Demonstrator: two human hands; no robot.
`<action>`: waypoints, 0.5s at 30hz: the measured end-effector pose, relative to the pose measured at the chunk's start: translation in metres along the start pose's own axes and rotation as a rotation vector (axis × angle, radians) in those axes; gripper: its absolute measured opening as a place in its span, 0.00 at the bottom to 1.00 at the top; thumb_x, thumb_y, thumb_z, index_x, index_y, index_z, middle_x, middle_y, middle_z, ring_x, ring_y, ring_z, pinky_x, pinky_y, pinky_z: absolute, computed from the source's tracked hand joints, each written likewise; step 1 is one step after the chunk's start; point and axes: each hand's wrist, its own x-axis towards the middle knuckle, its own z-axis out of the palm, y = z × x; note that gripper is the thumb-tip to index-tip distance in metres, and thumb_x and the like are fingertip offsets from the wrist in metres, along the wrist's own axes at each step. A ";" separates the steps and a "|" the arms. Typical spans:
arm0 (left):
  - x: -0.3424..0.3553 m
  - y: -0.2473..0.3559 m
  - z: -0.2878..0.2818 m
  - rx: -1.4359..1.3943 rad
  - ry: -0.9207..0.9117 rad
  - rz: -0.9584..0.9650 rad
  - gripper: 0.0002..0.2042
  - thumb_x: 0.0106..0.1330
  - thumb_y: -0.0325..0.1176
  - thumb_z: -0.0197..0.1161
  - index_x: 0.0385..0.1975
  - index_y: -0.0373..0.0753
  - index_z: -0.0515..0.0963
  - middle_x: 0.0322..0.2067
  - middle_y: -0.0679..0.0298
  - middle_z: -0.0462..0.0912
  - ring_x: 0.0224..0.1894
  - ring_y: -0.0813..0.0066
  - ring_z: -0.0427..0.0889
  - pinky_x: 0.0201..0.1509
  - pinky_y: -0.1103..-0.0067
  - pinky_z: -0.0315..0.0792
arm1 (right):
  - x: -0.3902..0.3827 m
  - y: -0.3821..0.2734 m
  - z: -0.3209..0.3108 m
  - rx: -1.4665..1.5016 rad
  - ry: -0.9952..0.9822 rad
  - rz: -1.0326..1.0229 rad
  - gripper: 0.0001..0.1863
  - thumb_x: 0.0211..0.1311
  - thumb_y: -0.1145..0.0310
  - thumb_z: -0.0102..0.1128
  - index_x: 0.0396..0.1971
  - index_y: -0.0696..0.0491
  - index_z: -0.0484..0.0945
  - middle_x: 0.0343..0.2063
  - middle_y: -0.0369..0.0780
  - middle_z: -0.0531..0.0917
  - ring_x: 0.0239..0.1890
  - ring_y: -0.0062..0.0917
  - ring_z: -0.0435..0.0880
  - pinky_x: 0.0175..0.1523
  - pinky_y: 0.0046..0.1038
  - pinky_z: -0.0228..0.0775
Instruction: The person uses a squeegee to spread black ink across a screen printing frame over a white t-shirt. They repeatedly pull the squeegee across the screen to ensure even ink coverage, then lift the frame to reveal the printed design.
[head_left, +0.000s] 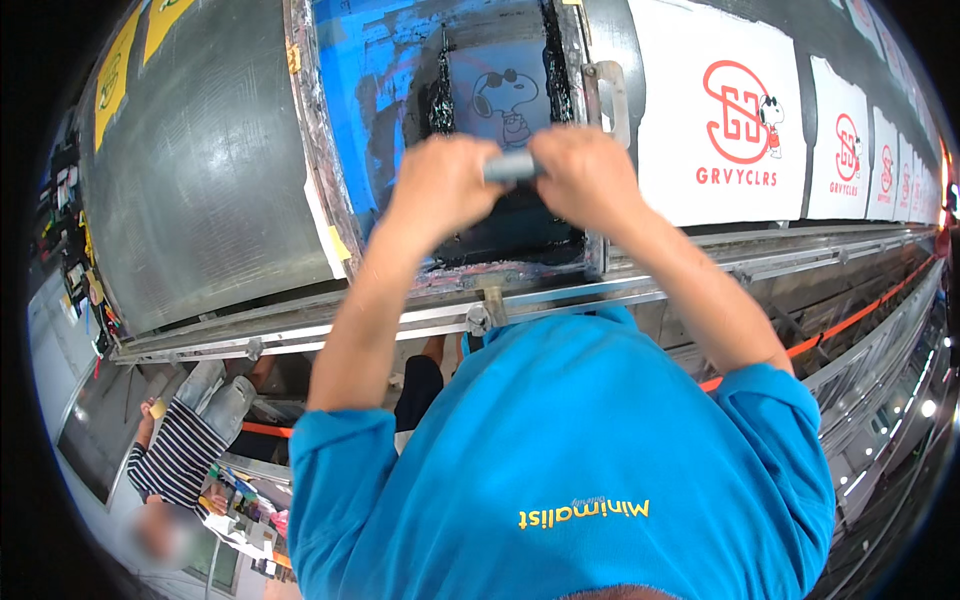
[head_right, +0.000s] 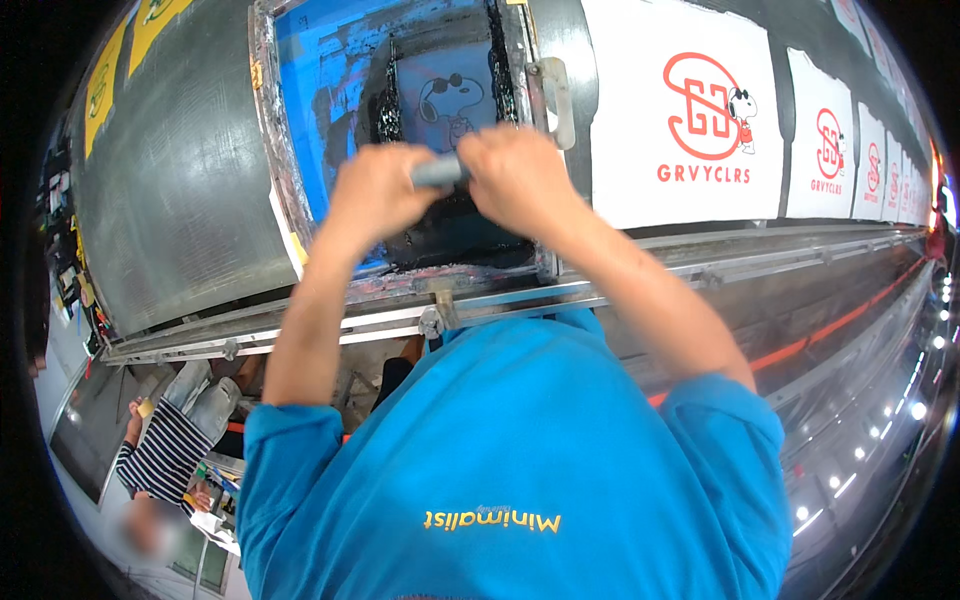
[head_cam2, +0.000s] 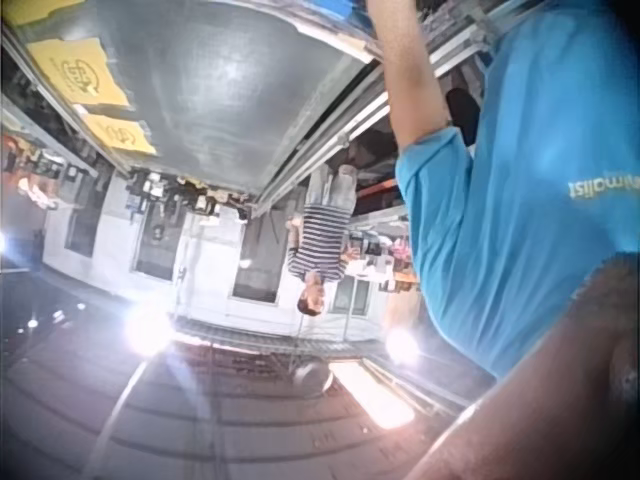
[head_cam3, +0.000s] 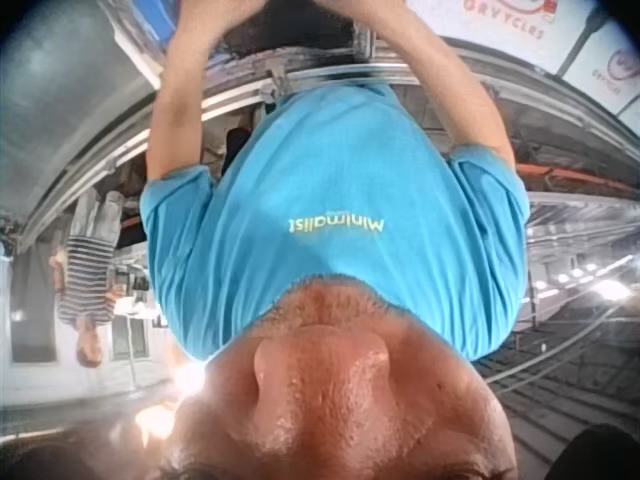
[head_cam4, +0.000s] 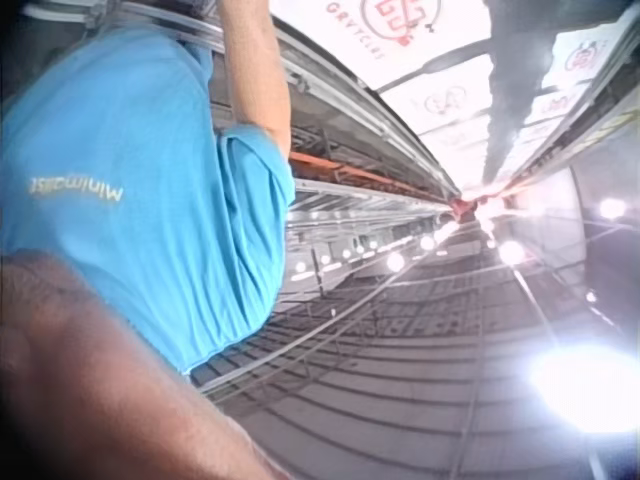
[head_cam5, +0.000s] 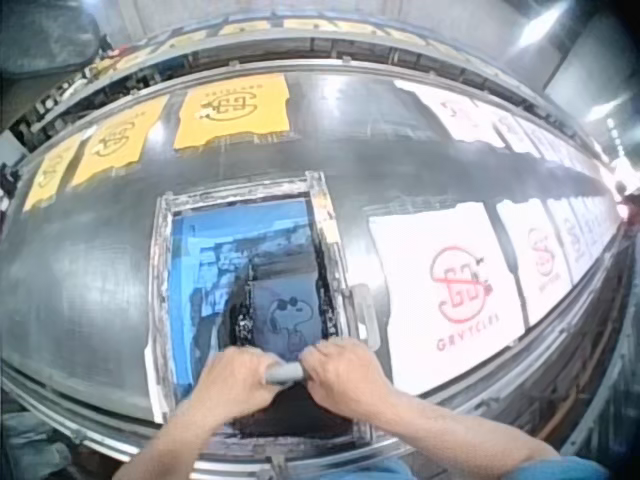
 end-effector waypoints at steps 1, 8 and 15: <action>0.024 -0.007 -0.015 0.021 0.077 0.040 0.11 0.58 0.42 0.76 0.39 0.48 0.90 0.35 0.56 0.91 0.40 0.50 0.89 0.44 0.59 0.81 | 0.023 0.014 -0.005 -0.037 0.068 -0.021 0.09 0.49 0.73 0.68 0.30 0.52 0.79 0.31 0.44 0.85 0.39 0.44 0.87 0.44 0.47 0.80; 0.157 -0.038 -0.079 0.159 0.359 0.153 0.10 0.57 0.40 0.74 0.32 0.41 0.89 0.34 0.46 0.89 0.40 0.42 0.88 0.44 0.55 0.80 | 0.162 0.087 -0.013 -0.174 0.137 0.088 0.09 0.54 0.67 0.70 0.29 0.57 0.84 0.32 0.54 0.87 0.41 0.54 0.87 0.48 0.51 0.79; 0.059 -0.029 0.014 0.221 0.416 0.097 0.09 0.59 0.37 0.69 0.39 0.53 0.91 0.36 0.60 0.90 0.41 0.51 0.90 0.45 0.58 0.84 | 0.052 0.045 0.020 -0.172 0.117 -0.042 0.11 0.50 0.74 0.70 0.35 0.52 0.83 0.34 0.45 0.86 0.40 0.46 0.86 0.46 0.47 0.78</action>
